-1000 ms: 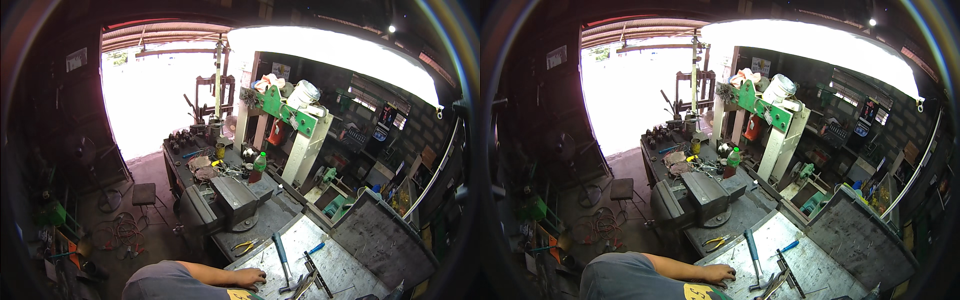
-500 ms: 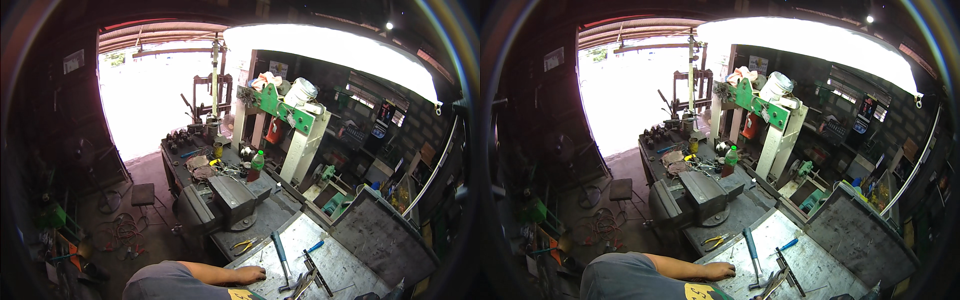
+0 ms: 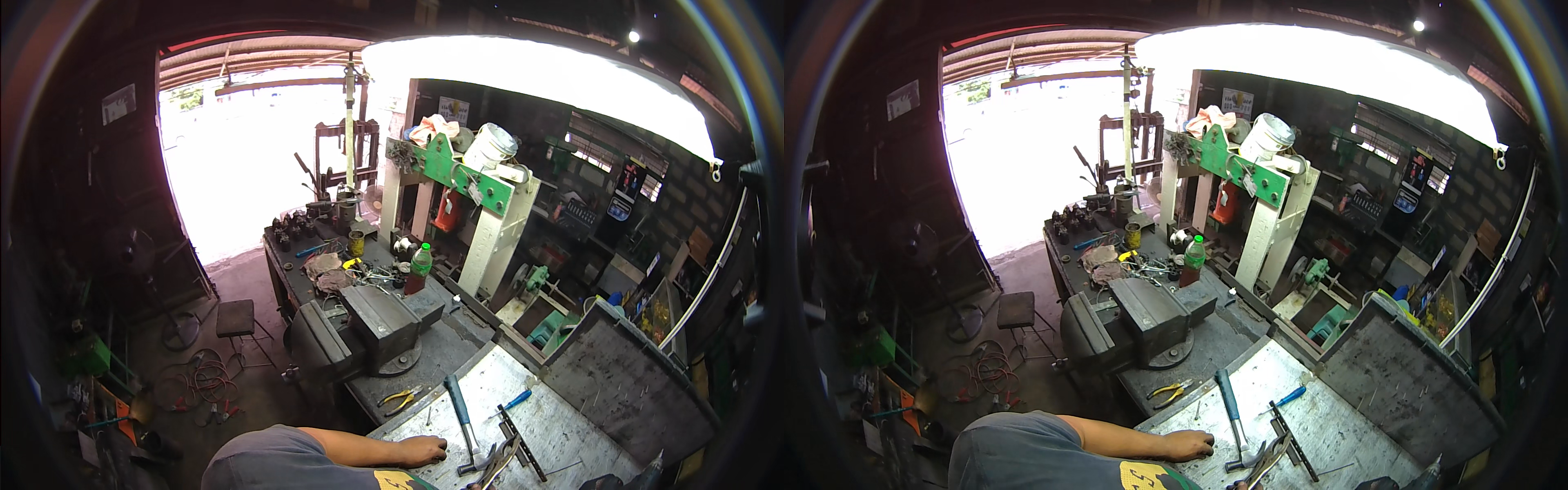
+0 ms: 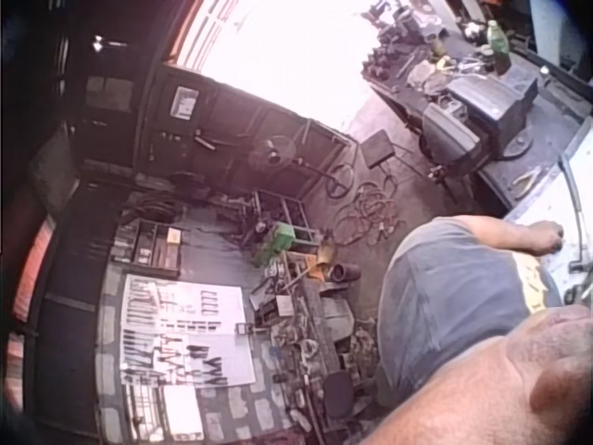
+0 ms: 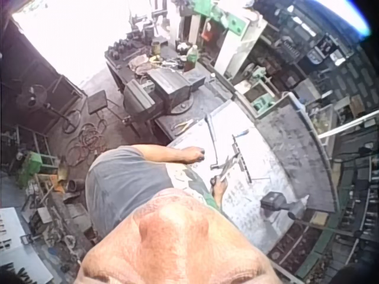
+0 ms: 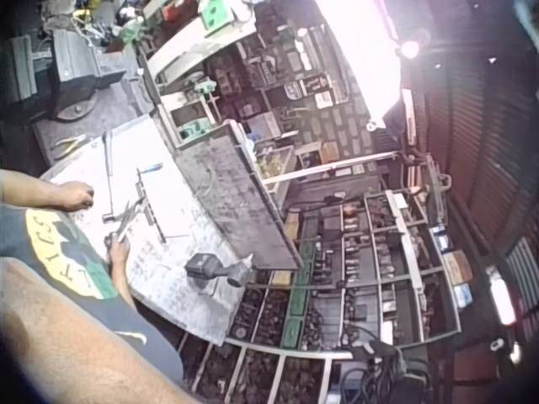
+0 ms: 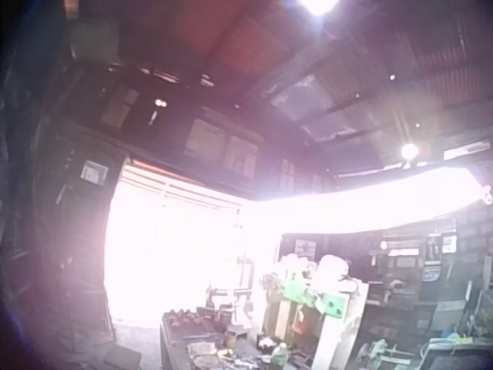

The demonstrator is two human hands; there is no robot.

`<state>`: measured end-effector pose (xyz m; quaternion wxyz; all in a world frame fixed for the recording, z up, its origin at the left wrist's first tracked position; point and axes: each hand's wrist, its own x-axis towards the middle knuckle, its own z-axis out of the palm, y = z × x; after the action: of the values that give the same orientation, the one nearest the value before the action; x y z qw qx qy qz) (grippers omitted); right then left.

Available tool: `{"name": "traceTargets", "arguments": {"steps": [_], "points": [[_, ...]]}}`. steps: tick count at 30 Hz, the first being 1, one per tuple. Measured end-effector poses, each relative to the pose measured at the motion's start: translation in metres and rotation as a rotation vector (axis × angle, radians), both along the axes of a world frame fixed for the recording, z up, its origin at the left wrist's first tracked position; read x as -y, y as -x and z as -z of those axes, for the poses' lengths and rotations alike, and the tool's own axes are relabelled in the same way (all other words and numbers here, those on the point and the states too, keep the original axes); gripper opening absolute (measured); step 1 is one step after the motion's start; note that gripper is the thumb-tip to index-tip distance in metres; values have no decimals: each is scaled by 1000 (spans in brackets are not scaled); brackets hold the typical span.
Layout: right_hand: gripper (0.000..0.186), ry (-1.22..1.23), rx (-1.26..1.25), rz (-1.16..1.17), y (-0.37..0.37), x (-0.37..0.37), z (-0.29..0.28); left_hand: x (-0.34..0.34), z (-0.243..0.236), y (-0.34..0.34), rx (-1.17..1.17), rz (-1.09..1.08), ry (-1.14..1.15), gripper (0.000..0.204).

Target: The person works at a metal workbench in a workshop, using pliers and a hammer to adjust and shape small metal components. They repeatedly pick up, manipulate, and place down the parts while occasionally walking around the bench.

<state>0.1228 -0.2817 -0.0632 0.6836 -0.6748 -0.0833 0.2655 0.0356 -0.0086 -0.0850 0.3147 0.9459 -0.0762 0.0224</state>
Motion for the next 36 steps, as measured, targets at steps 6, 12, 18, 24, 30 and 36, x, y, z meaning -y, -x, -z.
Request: {"name": "traceTargets", "arguments": {"steps": [6, 12, 18, 24, 30, 36], "points": [[10, -2, -28, 27, 2, -3, -5, -6, -3, 4, -14, -21, -9, 19], [9, 16, 24, -38, -4, 2, 5, -7, -8, 14, 12, -9, 30, 26], [8, 19, 29, -44, -5, 2, 5, -6, -5, 14, -2, -26, 6, 32], [9, 17, -12, -25, -4, 2, 6, -5, -4, 15, -2, -33, 4, 34], [9, 43, 97, -43, -8, 6, 19, -4, -3, 18, -2, -49, 4, 35], [10, 58, 154, -56, -10, 6, 23, -3, -2, 19, 7, -56, 16, 37]]}}
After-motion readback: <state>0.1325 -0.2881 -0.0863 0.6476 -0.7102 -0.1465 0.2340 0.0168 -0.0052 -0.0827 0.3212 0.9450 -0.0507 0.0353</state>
